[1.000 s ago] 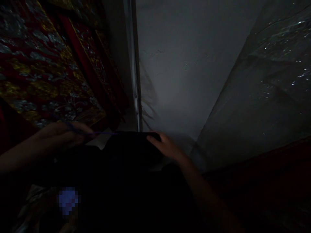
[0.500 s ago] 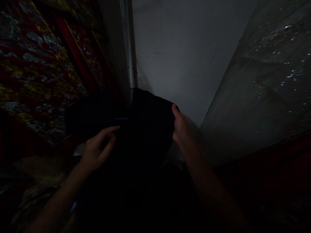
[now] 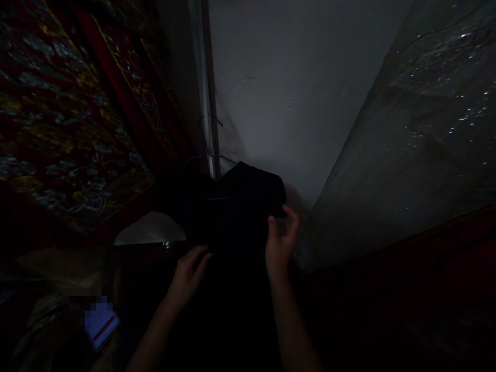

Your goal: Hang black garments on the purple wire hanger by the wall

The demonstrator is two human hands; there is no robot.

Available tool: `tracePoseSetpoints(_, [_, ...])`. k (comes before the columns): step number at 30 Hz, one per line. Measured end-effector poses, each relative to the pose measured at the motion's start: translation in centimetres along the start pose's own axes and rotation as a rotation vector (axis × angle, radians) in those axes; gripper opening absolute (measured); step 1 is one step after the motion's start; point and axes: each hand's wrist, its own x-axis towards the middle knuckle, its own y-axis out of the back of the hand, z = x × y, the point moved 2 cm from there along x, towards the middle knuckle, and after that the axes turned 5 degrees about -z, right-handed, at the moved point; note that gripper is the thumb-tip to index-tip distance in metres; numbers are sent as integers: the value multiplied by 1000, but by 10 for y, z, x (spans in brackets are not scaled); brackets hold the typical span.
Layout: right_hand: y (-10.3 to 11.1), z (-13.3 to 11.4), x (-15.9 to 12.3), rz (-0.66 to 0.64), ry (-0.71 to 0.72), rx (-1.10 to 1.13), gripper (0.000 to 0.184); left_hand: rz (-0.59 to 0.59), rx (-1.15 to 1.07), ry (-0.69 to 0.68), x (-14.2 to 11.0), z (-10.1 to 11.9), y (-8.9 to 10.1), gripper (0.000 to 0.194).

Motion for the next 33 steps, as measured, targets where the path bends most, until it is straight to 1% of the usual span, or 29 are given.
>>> tracePoseSetpoints(1, [0, 2, -22, -27, -66, 0, 35, 21, -35, 24, -3, 3, -4, 21])
tracePoseSetpoints(2, [-2, 4, -44, -150, -153, -10, 28, 44, -70, 47, -6, 6, -7, 24])
tracePoseSetpoints(3, [-7, 4, -65, -321, -216, -29, 26, 73, -108, 66, -8, 9, -11, 31])
tracePoseSetpoints(4, [-12, 3, -83, -498, -245, -30, 26, 107, -152, 81, -10, 11, -14, 40])
tracePoseSetpoints(5, [-18, 2, -97, -647, -265, -29, 26, 148, -202, 95, -12, 13, -17, 50])
tracePoseSetpoints(6, [-23, -1, -107, -743, -270, -32, 25, 199, -252, 108, -14, 14, -20, 58])
tracePoseSetpoints(7, [-27, -3, -111, -783, -267, -38, 24, 266, -294, 119, -17, 14, -22, 62])
tracePoseSetpoints(8, [-31, -6, -112, -785, -260, -52, 23, 339, -322, 130, -19, 13, -24, 63])
tracePoseSetpoints(10, [-36, -11, -109, -768, -246, -98, 22, 479, -328, 138, -25, 12, -28, 58])
tracePoseSetpoints(11, [-38, -12, -108, -781, -238, -114, 21, 525, -311, 135, -27, 12, -29, 53])
tracePoseSetpoints(13, [-40, -14, -106, -821, -235, -128, 19, 561, -270, 133, -29, 12, -32, 43])
tracePoseSetpoints(16, [-38, -14, -107, -829, -229, -127, 17, 533, -240, 150, -29, 11, -33, 36])
tracePoseSetpoints(19, [-35, -15, -107, -871, -217, -148, 20, 514, -223, 158, -27, 11, -31, 34])
tracePoseSetpoints(23, [-33, -18, -102, -901, -253, -119, 22, 482, -180, 167, -27, 12, -30, 30])
tracePoseSetpoints(25, [-33, -18, -100, -924, -314, -70, 24, 464, -164, 176, -28, 13, -31, 26])
tracePoseSetpoints(30, [-39, -17, -93, -1081, -624, 83, 26, 420, -149, 204, -26, 16, -28, 9])
tracePoseSetpoints(32, [-47, -21, -80, -1086, -672, 122, 26, 416, -140, 195, -22, 16, -24, 6])
tracePoseSetpoints(33, [-54, -24, -71, -1066, -677, 145, 26, 418, -133, 190, -20, 16, -22, 5])
